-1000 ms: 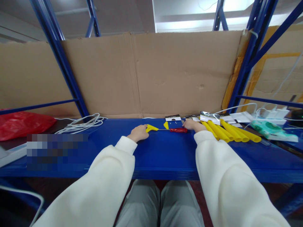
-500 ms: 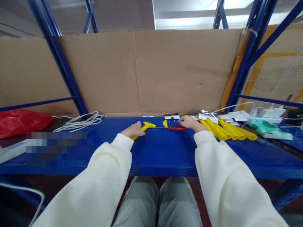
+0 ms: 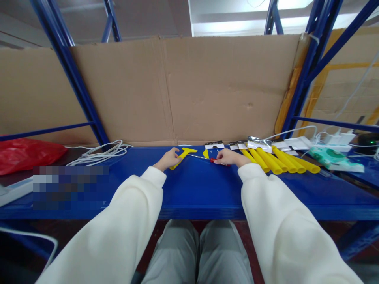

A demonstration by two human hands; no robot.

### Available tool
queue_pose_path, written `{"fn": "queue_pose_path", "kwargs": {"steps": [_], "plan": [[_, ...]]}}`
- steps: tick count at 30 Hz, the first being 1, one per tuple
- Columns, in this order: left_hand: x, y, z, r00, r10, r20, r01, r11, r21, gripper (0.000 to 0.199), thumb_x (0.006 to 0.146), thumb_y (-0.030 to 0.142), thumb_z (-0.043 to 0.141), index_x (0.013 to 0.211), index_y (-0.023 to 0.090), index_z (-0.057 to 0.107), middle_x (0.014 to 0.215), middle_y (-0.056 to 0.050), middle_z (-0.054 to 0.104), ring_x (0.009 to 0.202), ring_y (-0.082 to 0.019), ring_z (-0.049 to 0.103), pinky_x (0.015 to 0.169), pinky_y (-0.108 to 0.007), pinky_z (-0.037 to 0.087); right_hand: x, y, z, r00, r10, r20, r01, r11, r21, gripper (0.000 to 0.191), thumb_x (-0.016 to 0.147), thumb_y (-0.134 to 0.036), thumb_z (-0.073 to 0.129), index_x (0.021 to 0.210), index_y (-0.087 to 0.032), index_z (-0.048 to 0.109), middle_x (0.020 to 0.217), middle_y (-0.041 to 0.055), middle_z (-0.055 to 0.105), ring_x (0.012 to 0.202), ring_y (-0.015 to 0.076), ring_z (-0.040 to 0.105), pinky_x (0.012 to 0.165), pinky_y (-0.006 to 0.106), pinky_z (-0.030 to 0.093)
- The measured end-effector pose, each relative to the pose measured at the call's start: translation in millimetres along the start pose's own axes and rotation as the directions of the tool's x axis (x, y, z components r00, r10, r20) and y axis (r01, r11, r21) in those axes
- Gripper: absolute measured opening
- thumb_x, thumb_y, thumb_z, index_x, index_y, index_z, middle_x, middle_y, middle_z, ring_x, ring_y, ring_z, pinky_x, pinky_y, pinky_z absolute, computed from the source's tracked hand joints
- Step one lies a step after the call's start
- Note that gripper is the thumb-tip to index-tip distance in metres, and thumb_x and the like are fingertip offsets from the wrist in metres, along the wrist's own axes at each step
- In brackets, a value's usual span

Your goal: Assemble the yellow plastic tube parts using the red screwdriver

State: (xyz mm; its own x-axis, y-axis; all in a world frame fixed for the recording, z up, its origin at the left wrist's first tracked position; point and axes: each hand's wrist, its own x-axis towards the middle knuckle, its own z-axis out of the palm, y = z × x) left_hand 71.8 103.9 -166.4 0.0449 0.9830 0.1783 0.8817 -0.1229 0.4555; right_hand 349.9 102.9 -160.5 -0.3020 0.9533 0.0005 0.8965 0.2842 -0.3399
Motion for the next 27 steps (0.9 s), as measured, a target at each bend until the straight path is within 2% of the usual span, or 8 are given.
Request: {"fn": "queue_pose_path", "kwargs": {"steps": [3, 7, 9, 13, 17, 21, 24, 27], "plan": [[2, 0, 1.8, 0.998, 0.022, -0.064, -0.026, 0.998, -0.053, 0.047, 0.087, 0.028, 0.065, 0.130, 0.015, 0.053, 0.124, -0.014, 0.067, 0.107, -0.022, 0.068, 0.083, -0.024, 0.052, -1, 2, 0, 1.000, 0.000, 0.013, 0.000, 1.000, 0.021, 0.041, 0.073, -0.056, 0.069, 0.082, -0.016, 0.072, 0.065, 0.0039, 0.067, 0.060, 0.0176, 0.060, 0.056, 0.026, 0.046], [-2, 2, -4.0, 0.994, 0.052, -0.092, -0.052, 0.999, 0.004, 0.041, 0.083, 0.022, 0.064, 0.122, 0.014, 0.059, 0.122, -0.014, 0.068, 0.112, -0.025, 0.065, 0.088, -0.028, 0.051, -5, 9, -6, 0.999, 0.040, 0.018, -0.040, 0.999, 0.018, 0.032, 0.066, -0.050, 0.074, 0.075, -0.019, 0.070, 0.067, 0.0026, 0.066, 0.066, 0.0194, 0.062, 0.061, 0.028, 0.047], [-4, 4, -7.6, 0.998, 0.042, -0.039, -0.041, 0.998, 0.042, 0.042, 0.081, 0.025, 0.062, 0.122, 0.014, 0.060, 0.122, -0.014, 0.068, 0.112, -0.027, 0.065, 0.088, -0.031, 0.051, -9, 13, -10, 0.997, 0.066, 0.029, -0.067, 0.998, 0.019, 0.027, 0.065, -0.046, 0.074, 0.073, -0.020, 0.070, 0.068, 0.0022, 0.066, 0.069, 0.0202, 0.062, 0.063, 0.028, 0.047], [-11, 7, -14.1, 0.981, 0.050, 0.185, -0.068, 0.994, 0.091, 0.060, 0.076, 0.026, 0.062, 0.133, 0.014, 0.052, 0.129, -0.015, 0.064, 0.110, -0.027, 0.066, 0.083, -0.030, 0.053, -18, 21, -17, 0.995, 0.091, 0.039, -0.092, 0.995, 0.026, 0.018, 0.066, -0.035, 0.070, 0.075, -0.020, 0.070, 0.072, 0.0022, 0.068, 0.072, 0.0205, 0.063, 0.063, 0.028, 0.047], [-20, 11, -18.1, 0.950, 0.069, 0.306, -0.129, 0.975, 0.180, 0.072, 0.070, 0.017, 0.062, 0.140, 0.014, 0.047, 0.142, -0.016, 0.056, 0.123, -0.028, 0.060, 0.092, -0.029, 0.050, -24, 26, -21, 0.993, 0.109, 0.047, -0.111, 0.993, 0.035, 0.014, 0.066, -0.027, 0.065, 0.076, -0.021, 0.071, 0.073, 0.0022, 0.069, 0.074, 0.0205, 0.064, 0.065, 0.028, 0.047], [-21, 13, -14.6, 0.949, 0.152, 0.277, -0.200, 0.967, 0.156, 0.064, 0.077, 0.016, 0.056, 0.141, 0.014, 0.048, 0.144, -0.014, 0.056, 0.127, -0.027, 0.058, 0.098, -0.028, 0.047, -24, 27, -22, 0.991, 0.131, 0.021, -0.132, 0.990, 0.043, 0.016, 0.060, -0.019, 0.064, 0.075, -0.021, 0.070, 0.079, 0.0021, 0.071, 0.078, 0.0210, 0.065, 0.068, 0.028, 0.048], [-15, 12, -6.5, 0.951, 0.196, 0.240, -0.239, 0.957, 0.163, 0.057, 0.080, 0.016, 0.053, 0.138, 0.015, 0.052, 0.139, -0.013, 0.061, 0.128, -0.027, 0.057, 0.101, -0.029, 0.045, -24, 25, -21, 0.989, 0.146, 0.014, -0.147, 0.988, 0.043, 0.019, 0.059, -0.016, 0.061, 0.074, -0.021, 0.070, 0.074, 0.0011, 0.069, 0.073, 0.0197, 0.064, 0.064, 0.027, 0.047], [-7, 10, 3.8, 0.959, 0.194, 0.207, -0.234, 0.954, 0.189, 0.058, 0.082, 0.016, 0.053, 0.139, 0.013, 0.051, 0.141, -0.015, 0.058, 0.130, -0.027, 0.055, 0.105, -0.031, 0.043, -24, 23, -19, 0.987, 0.162, 0.013, -0.163, 0.986, 0.035, 0.021, 0.058, -0.014, 0.058, 0.074, -0.022, 0.070, 0.067, 0.0002, 0.066, 0.069, 0.0186, 0.062, 0.060, 0.026, 0.045]]}}
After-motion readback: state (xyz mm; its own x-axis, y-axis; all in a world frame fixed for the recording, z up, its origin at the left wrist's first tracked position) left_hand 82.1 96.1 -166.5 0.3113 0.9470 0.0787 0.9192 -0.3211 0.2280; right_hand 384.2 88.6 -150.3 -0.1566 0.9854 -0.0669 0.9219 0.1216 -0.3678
